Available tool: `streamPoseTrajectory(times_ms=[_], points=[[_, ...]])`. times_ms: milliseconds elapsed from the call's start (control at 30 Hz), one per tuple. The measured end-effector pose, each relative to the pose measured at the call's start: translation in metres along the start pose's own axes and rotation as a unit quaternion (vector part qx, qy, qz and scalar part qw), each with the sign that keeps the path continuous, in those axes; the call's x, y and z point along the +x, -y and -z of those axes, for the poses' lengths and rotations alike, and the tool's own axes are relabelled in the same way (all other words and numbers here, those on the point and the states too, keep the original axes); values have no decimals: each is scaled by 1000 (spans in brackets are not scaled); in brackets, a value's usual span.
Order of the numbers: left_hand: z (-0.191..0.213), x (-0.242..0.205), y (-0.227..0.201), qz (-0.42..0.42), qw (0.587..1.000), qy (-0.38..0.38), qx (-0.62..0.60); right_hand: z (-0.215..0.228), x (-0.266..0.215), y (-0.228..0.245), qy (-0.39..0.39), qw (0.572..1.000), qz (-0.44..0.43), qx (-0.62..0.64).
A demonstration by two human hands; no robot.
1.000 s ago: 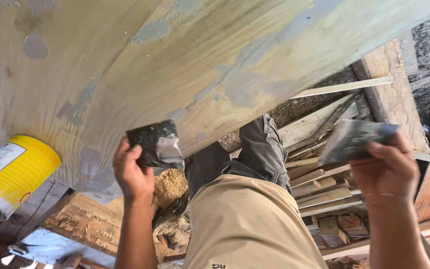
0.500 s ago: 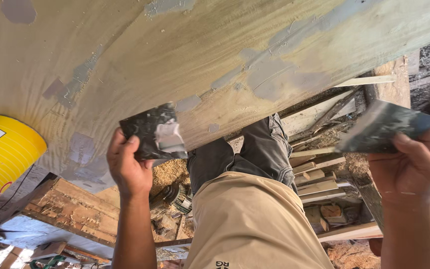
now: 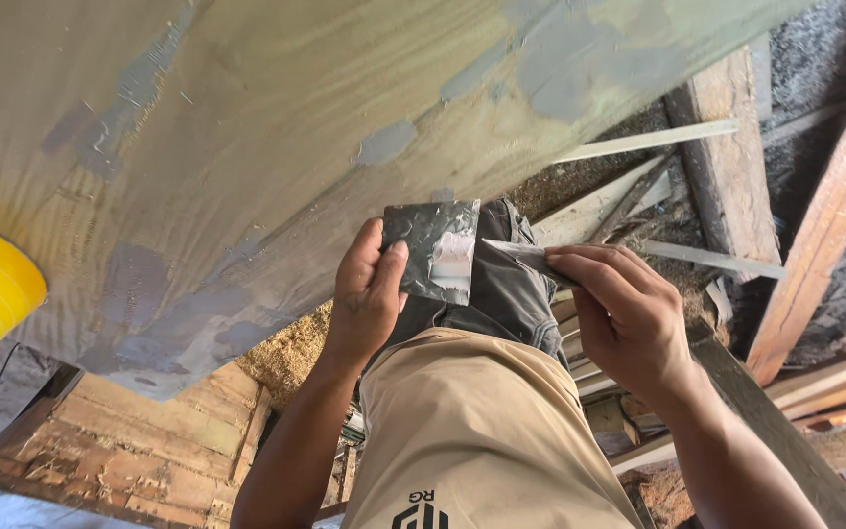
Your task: The person uses two putty knives to scoop wood filler from a yellow container and applies it to holes and imperfections on a large wooden board. They repeatedly spread and smooth the filler across the surface.
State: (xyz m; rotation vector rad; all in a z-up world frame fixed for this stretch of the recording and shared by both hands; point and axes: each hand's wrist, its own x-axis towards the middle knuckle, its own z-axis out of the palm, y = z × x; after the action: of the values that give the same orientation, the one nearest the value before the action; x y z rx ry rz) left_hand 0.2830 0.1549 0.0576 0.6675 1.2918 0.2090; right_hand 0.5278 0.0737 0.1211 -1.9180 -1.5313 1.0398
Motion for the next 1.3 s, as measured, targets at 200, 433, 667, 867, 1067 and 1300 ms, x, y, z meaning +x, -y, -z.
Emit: streamPoseTrajectory(times_ms=[200,433,667,867,1067,1300], points=[[22,-4,28,-88,995,51,10,-30,-18,24,13,999,25,-39],[38,-23,31,-75,994,67,-29,-52,-28,41,-4,996,64,-59],[37,-23,33,-110,993,40,-15,-62,-31,42,20,992,110,-65],[29,-10,34,-96,994,38,-29,-43,-39,14,44,991,-79,95],[49,-12,36,-70,996,-28,-41,-38,-33,-34,-150,956,-165,193],[83,-33,50,-93,991,-60,-79,-59,-14,-54,-210,973,-90,-17]])
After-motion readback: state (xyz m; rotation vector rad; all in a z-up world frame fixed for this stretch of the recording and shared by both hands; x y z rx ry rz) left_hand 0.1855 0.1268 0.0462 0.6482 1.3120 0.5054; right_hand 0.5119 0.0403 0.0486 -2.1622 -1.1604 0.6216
